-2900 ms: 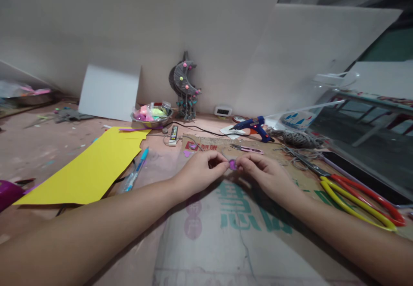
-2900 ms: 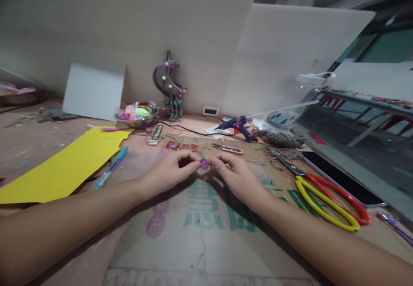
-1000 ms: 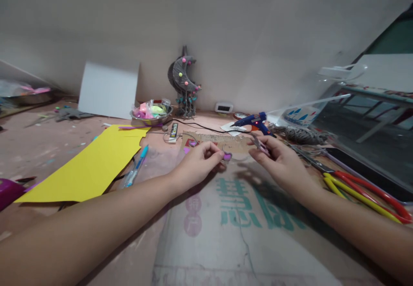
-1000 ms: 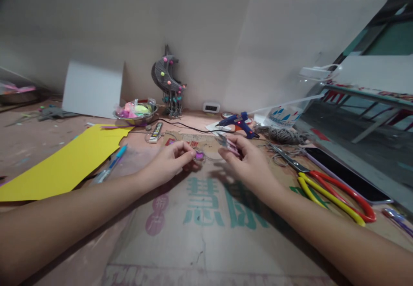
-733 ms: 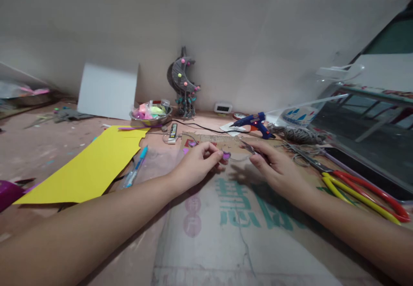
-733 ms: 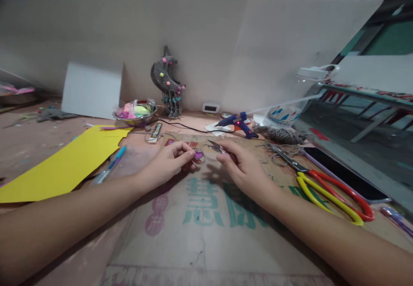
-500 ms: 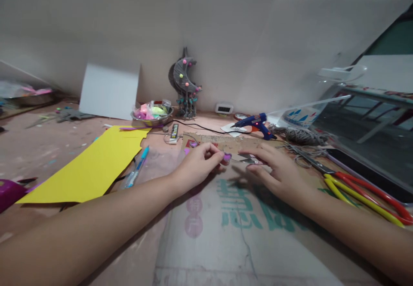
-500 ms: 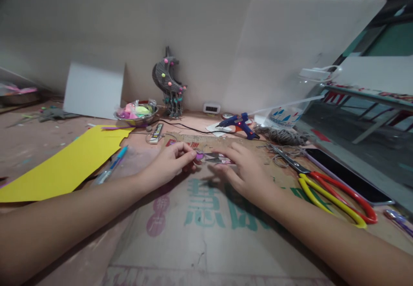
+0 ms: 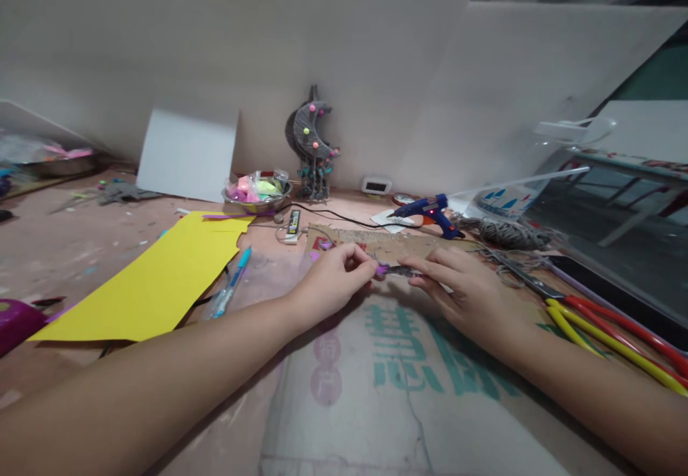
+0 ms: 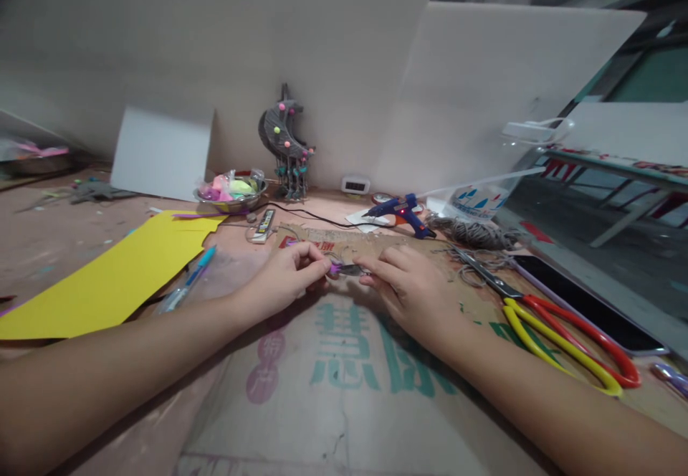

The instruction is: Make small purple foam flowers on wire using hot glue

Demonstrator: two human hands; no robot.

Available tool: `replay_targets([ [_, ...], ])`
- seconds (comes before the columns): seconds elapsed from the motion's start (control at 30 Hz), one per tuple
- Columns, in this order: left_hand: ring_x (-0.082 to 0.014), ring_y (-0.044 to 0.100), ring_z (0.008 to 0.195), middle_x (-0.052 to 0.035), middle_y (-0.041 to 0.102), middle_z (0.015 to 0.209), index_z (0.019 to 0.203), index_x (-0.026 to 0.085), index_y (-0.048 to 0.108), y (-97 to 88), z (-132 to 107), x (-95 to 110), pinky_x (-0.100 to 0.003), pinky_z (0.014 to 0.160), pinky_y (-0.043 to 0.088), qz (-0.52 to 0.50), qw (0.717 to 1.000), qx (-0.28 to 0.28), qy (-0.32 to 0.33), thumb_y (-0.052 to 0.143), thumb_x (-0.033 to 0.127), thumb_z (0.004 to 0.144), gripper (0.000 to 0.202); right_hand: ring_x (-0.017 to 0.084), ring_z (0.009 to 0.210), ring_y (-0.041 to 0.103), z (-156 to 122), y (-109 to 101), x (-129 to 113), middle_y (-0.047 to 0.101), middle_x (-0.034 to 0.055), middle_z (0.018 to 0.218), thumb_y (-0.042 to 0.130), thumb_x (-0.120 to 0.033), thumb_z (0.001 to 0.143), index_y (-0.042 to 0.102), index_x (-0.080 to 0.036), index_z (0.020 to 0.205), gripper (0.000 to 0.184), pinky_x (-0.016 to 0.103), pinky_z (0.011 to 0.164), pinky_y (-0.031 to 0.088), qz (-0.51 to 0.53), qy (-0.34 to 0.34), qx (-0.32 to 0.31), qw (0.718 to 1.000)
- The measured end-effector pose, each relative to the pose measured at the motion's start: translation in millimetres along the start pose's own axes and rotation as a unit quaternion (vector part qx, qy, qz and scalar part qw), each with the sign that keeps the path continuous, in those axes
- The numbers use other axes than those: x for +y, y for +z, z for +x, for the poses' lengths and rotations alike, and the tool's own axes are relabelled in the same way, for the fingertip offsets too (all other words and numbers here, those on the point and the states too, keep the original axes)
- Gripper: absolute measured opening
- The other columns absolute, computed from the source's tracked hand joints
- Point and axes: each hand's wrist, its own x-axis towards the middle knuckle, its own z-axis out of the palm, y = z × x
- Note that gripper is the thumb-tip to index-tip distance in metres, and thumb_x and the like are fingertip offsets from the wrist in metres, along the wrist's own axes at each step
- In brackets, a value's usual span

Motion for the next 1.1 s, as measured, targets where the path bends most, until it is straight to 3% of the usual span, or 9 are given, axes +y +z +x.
replay_targets([
  [0.6,-0.0071,0.047,0.053,0.0039,0.055,0.059,0.069,0.016,0.051,-2.0,0.6,-0.1,-0.018,0.051,0.035,0.021,1.000,-0.002,-0.003,0.056,0.028,0.077,0.015,0.017,0.065,0.049,2.1,1.7,-0.7,0.055,0.0051,0.069,0.050,-0.023,0.088,0.066,-0.015,0.104,0.024,0.028,0.056,0.037,0.032,0.011,-0.020,0.999],
  [0.83,-0.0079,0.049,0.054,0.0015,0.059,0.062,0.072,0.016,0.052,-1.1,1.9,-4.1,-0.019,0.051,0.036,0.000,1.000,-0.004,-0.015,0.057,0.034,0.077,0.019,0.018,0.072,0.055,1.8,-4.3,-0.8,0.061,0.0066,0.076,0.050,-0.026,0.088,0.065,-0.018,0.105,0.024,0.031,0.063,0.046,0.053,0.056,0.023,0.997],
  [1.0,-0.0089,0.054,0.059,0.0004,0.061,0.067,0.076,0.015,0.054,0.1,2.8,-5.1,-0.020,0.057,0.041,-0.034,0.999,-0.018,-0.003,0.058,0.036,0.078,0.021,0.022,0.082,0.061,1.8,-4.0,1.0,0.067,0.0085,0.088,0.051,-0.028,0.087,0.066,-0.021,0.103,0.023,0.036,0.071,0.050,0.053,0.092,0.021,0.994],
  [1.1,-0.0091,0.057,0.063,-0.0004,0.062,0.073,0.079,0.015,0.054,1.0,2.9,-7.5,-0.021,0.061,0.044,-0.052,0.998,-0.029,0.016,0.056,0.035,0.080,0.020,0.022,0.080,0.062,1.7,-3.6,1.3,0.068,0.0090,0.085,0.049,-0.028,0.088,0.067,-0.019,0.100,0.024,0.035,0.068,0.050,0.064,0.097,0.005,0.993],
])
